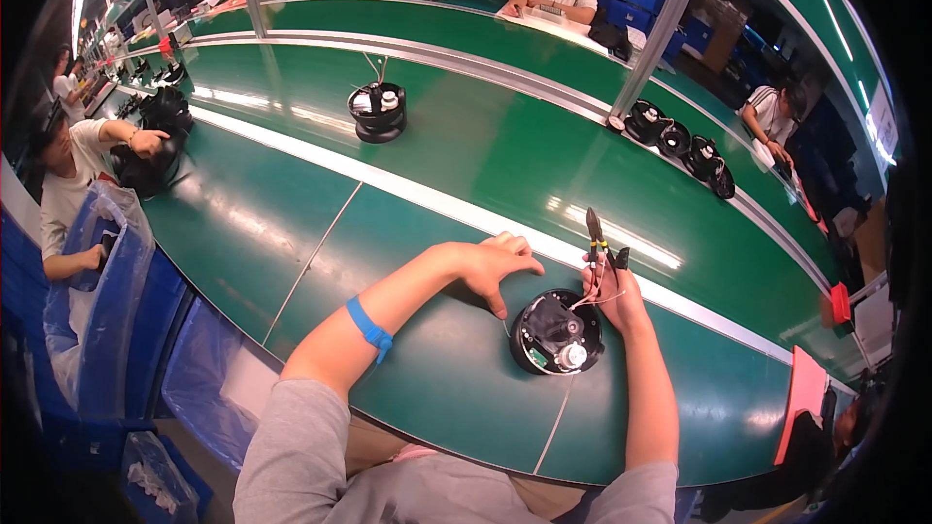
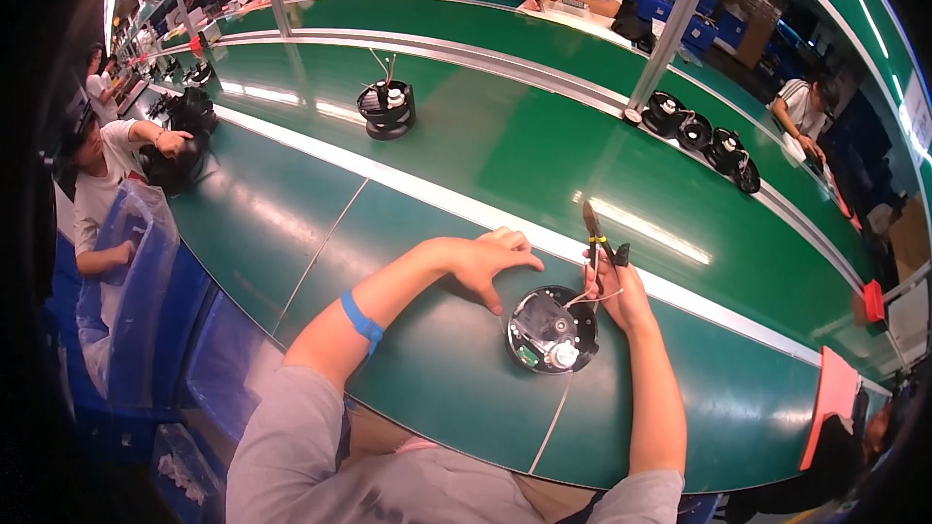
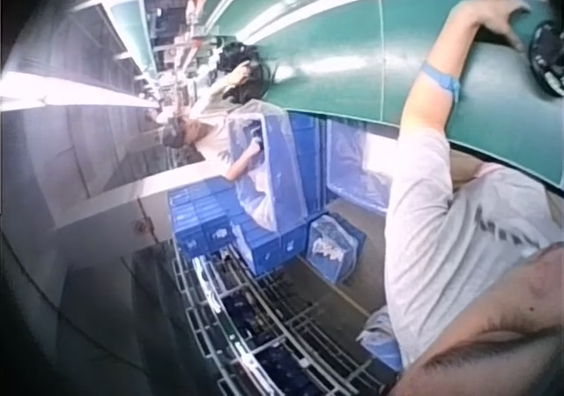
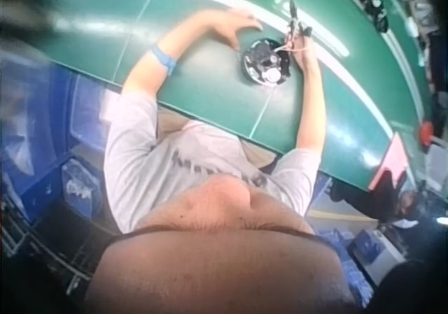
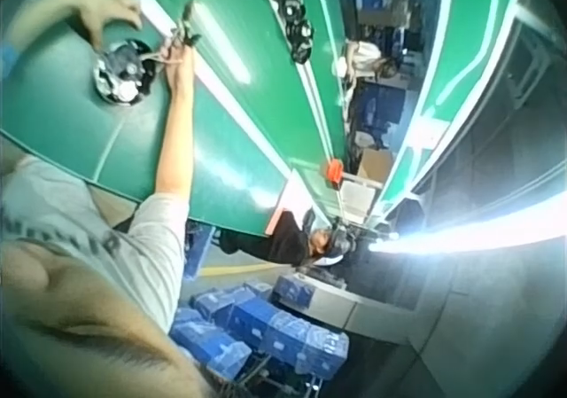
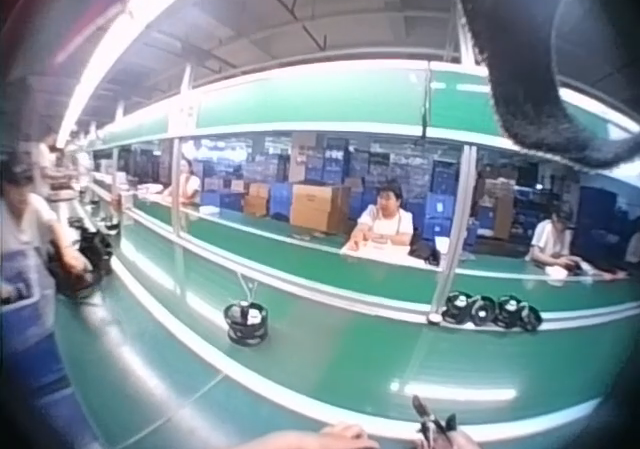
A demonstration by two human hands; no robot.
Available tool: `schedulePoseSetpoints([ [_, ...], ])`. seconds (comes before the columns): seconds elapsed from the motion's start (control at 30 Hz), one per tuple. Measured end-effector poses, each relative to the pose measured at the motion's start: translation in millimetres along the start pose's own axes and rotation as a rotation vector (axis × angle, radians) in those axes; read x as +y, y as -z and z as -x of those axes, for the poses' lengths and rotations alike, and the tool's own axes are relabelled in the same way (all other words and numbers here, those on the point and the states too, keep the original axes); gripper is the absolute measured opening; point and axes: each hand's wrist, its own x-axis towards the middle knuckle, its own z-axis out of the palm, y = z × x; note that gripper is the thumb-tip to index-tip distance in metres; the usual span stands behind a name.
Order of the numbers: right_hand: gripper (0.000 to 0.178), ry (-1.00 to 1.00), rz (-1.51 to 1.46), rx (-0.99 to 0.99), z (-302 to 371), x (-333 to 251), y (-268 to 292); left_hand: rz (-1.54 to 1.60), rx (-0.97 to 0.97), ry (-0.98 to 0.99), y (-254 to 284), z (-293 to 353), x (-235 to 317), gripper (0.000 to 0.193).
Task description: Assembling, cutting wires, and inspecting lighting fixture components on an assembly line.
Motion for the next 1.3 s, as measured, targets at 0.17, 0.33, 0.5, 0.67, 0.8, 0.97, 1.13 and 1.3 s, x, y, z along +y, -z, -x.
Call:
schedulePoseSetpoints([
  [0.17,0.047,0.002,0.016,-0.009,-0.2,-2.0,-2.3,-0.016,-0.006,-0.004,-1.3,-1.3,-3.1,0.097],
  [0.33,0.041,-0.022,-0.01,-0.024,-0.1,-3.8,-3.2,-0.014,-0.022,0.001,0.6,-0.2,-0.8,0.1],
  [0.5,0.042,-0.02,0.025,-0.018,-0.2,-4.2,-6.9,-0.059,-0.025,-0.028,-0.5,2.6,-4.8,0.102],
  [0.67,0.043,-0.016,0.01,-0.007,-1.7,0.2,-6.6,-0.062,-0.054,0.002,1.0,5.9,-1.2,0.106],
  [0.8,0.037,-0.025,-0.007,-0.011,0.2,-2.3,-3.5,-0.088,-0.09,0.011,4.0,3.5,6.6,0.11],
  [0.97,0.038,-0.014,-0.004,-0.001,0.2,-3.4,-6.2,-0.087,-0.106,0.061,4.0,4.0,9.8,0.111],
  [1.13,0.038,-0.014,-0.013,0.02,0.7,-2.3,-3.8,-0.079,-0.115,0.056,3.3,2.2,10.5,0.112],
  [1.3,0.038,-0.016,0.004,0.031,0.4,-2.9,-8.0,-0.071,-0.122,0.063,2.6,3.7,7.6,0.112],
])
